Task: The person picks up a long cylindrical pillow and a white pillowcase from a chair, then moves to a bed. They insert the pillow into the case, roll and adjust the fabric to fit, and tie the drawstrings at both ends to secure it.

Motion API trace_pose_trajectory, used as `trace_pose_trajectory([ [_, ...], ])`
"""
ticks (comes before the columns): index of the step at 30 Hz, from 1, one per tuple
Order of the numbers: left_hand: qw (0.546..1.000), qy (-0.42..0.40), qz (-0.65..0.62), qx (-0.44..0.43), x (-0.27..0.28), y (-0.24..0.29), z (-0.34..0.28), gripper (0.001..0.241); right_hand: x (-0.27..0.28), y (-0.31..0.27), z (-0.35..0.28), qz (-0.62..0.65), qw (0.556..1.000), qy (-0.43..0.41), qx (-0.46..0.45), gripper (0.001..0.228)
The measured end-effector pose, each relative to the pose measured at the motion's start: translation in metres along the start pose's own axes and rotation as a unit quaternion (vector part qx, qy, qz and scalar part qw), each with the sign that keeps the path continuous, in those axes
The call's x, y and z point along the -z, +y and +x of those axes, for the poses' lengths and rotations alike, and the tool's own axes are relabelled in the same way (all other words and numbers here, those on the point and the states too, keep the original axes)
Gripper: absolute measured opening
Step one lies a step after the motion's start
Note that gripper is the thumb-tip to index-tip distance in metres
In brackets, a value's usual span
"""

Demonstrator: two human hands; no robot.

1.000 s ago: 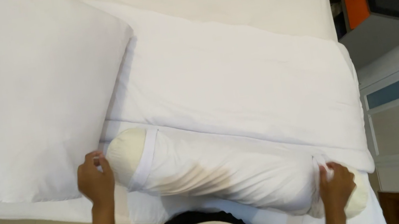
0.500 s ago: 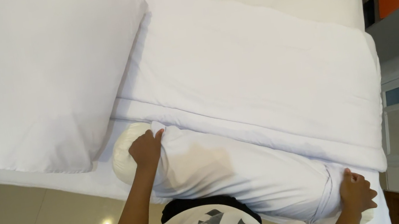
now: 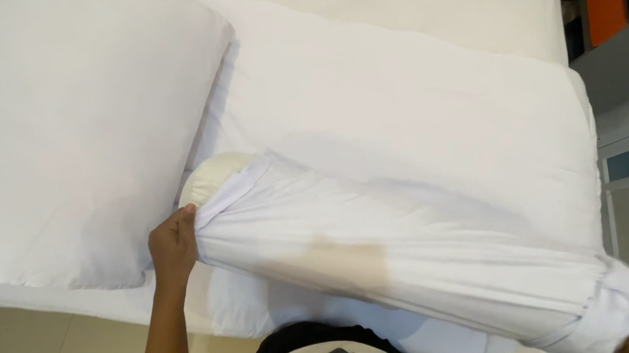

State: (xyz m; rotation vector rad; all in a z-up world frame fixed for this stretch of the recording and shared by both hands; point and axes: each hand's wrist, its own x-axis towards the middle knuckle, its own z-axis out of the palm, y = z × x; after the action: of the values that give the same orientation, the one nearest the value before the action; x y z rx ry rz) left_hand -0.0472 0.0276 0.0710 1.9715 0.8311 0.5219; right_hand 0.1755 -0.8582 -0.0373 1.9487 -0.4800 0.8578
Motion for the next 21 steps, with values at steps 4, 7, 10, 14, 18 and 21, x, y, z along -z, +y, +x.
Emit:
trace_pose_trajectory([
  [4, 0.986, -0.140, -0.088, 0.011, -0.005, -0.055, -0.009, 0.037, 0.202, 0.025, 0.035, 0.010, 0.999, 0.002, 0.038, 0.018],
  [7, 0.911, -0.301, 0.260, 0.109, -0.011, -0.139, -0.014, 0.029, 0.136, -0.044, 0.023, 0.455, 0.819, -0.339, -0.086, 0.037],
  [10, 0.987, -0.031, 0.139, 0.068, -0.012, -0.091, -0.013, 0.042, 0.200, -0.072, 0.002, 0.534, 0.645, -0.452, -0.307, 0.062],
  [14, 0.999, -0.005, -0.049, 0.014, -0.051, -0.070, 0.018, 0.059, 0.259, -0.116, -0.017, 0.506, 0.395, -0.536, -0.549, 0.091],
  [18, 0.945, -0.282, 0.094, 0.136, -0.075, -0.029, 0.026, 0.102, 0.213, -0.191, -0.041, 0.653, 0.332, -0.451, -0.510, 0.068],
  [21, 0.944, -0.278, 0.052, 0.172, -0.080, -0.037, 0.009, 0.085, 0.207, -0.213, 0.014, 0.733, 0.383, -0.315, -0.467, 0.025],
])
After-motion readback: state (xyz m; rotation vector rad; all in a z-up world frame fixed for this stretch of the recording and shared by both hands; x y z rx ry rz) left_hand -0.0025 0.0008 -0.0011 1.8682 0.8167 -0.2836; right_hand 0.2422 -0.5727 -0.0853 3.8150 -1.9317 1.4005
